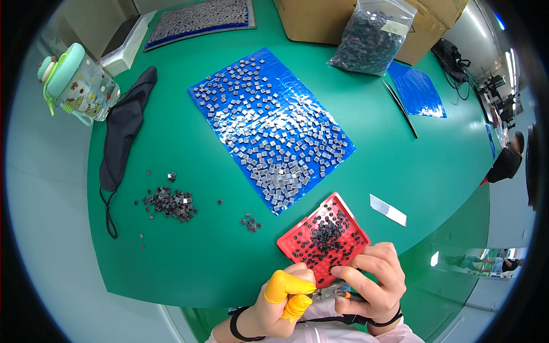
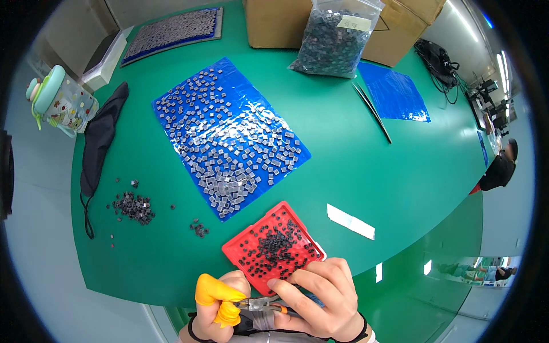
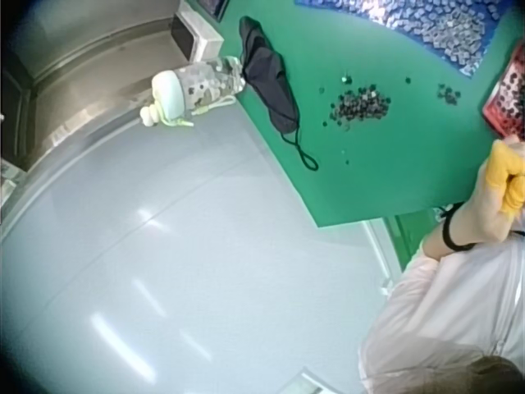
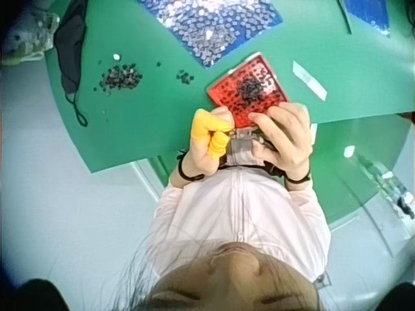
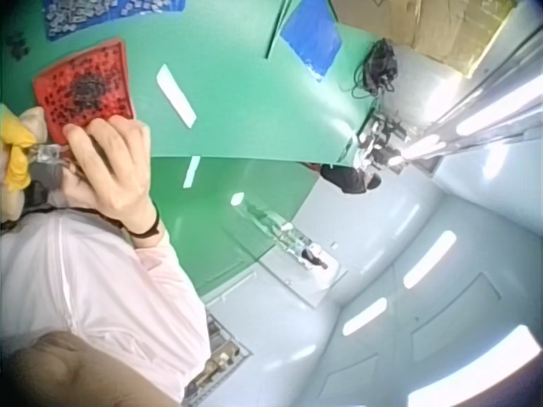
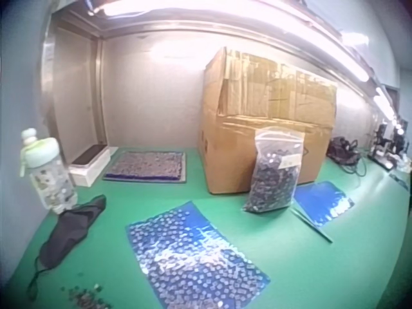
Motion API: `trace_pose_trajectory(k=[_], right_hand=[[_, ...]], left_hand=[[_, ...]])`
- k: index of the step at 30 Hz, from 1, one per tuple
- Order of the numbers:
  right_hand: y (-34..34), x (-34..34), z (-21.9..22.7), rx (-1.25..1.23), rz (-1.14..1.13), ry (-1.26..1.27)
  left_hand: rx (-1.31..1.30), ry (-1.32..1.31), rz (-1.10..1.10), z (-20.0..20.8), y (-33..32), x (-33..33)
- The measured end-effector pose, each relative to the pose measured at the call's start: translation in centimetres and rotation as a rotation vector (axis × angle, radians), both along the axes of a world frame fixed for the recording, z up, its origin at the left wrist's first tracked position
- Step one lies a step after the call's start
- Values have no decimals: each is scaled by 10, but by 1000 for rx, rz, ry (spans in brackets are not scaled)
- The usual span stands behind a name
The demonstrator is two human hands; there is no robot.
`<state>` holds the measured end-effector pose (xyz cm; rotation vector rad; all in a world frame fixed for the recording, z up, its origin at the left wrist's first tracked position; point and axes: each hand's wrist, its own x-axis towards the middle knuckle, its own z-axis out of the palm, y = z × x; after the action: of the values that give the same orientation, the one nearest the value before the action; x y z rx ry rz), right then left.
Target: The person uses pliers to pick up small black components from a red tray and places them onto a blue sheet. They also use a white card to sweep and organize the components on the blue sheet.
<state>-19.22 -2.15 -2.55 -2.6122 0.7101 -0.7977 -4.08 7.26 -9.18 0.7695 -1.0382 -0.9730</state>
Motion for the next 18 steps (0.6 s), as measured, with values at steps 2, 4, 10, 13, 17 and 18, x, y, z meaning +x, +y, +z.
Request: trace_pose_trajectory(k=[2, 4, 10, 13, 17, 18], right_hand=[[0, 0, 0, -39, -2, 12], [0, -1, 0, -64, -4, 20], [1, 1, 1, -88, -20, 27], [1, 0, -1, -42, -31, 7], [-2, 0, -1, 28, -41, -34], [-3, 0, 0, 41, -49, -36]], left_hand=[[58, 81, -62, 3, 2, 2], [133, 61, -106, 1, 7, 5], [217, -106, -25, -15, 22, 0], [302, -127, -27, -9, 20, 2], [301, 377, 139, 11, 10, -10], [208, 316, 183, 11, 5, -8]])
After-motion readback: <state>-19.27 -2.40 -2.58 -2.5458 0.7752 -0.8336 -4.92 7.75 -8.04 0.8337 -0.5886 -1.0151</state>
